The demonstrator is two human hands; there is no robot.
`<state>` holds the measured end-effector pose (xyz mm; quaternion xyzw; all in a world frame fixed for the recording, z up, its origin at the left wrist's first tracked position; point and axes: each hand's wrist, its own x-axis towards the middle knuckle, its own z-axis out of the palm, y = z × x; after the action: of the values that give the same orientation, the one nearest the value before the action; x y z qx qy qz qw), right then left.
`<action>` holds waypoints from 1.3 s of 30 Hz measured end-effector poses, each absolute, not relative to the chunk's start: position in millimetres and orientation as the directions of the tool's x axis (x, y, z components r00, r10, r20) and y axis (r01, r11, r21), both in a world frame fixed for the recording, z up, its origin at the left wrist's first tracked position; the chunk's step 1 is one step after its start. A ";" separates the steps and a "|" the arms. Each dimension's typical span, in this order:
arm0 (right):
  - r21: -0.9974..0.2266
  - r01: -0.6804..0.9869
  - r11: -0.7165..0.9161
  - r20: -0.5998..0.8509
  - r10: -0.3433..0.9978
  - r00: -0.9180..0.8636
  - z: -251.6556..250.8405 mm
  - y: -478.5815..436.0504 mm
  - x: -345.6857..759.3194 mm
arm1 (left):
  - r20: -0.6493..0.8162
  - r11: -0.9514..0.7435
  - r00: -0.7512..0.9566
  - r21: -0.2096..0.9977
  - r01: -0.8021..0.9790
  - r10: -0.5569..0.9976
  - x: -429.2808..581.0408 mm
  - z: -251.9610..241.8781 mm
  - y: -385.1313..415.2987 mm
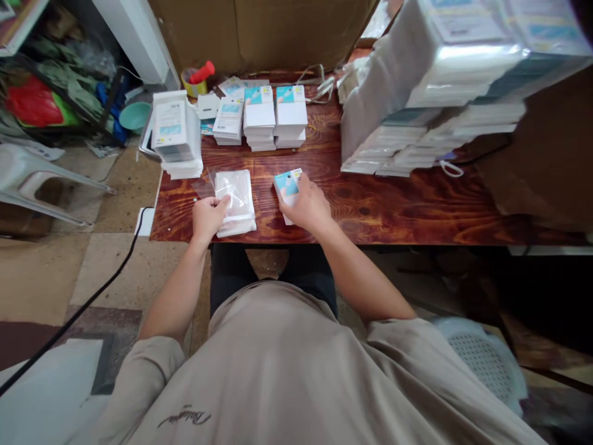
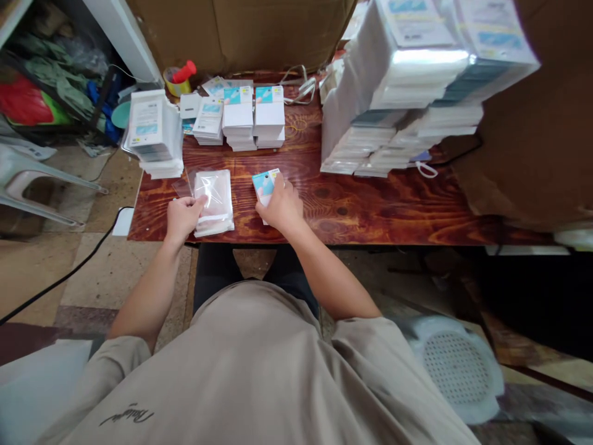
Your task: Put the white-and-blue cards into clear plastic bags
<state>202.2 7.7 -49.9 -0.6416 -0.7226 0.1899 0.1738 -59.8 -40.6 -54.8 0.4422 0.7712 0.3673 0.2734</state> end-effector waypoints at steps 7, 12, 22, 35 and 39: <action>-0.699 0.715 0.006 0.013 1.000 0.004 -38.0 4.7 201.2 | 0.205 0.259 -0.507 0.668 0.698 0.837 -33.1 -26.7 -61.6; -0.835 0.516 0.190 0.187 0.981 -0.059 -22.8 -28.7 189.7 | -0.214 0.194 -0.191 0.974 -0.116 0.958 27.2 -22.5 -45.1; -0.822 0.359 0.442 0.325 0.882 -0.342 -0.1 -13.8 233.1 | -0.457 0.396 0.062 0.686 -0.611 0.887 48.2 -14.9 -33.2; -0.755 0.540 0.372 0.254 0.925 -0.282 -60.2 -1.8 267.8 | -0.272 0.138 -0.331 0.916 -0.376 0.904 17.5 -19.7 9.7; -0.704 0.706 0.079 0.182 0.981 0.072 -53.9 99.5 258.4 | -0.317 0.293 -0.118 0.939 -0.182 0.941 49.4 -31.8 21.7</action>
<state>258.4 99.5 -53.9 -0.6480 -0.6506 0.2016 0.3408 49.4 21.7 -31.8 0.3362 0.5645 0.4904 0.5726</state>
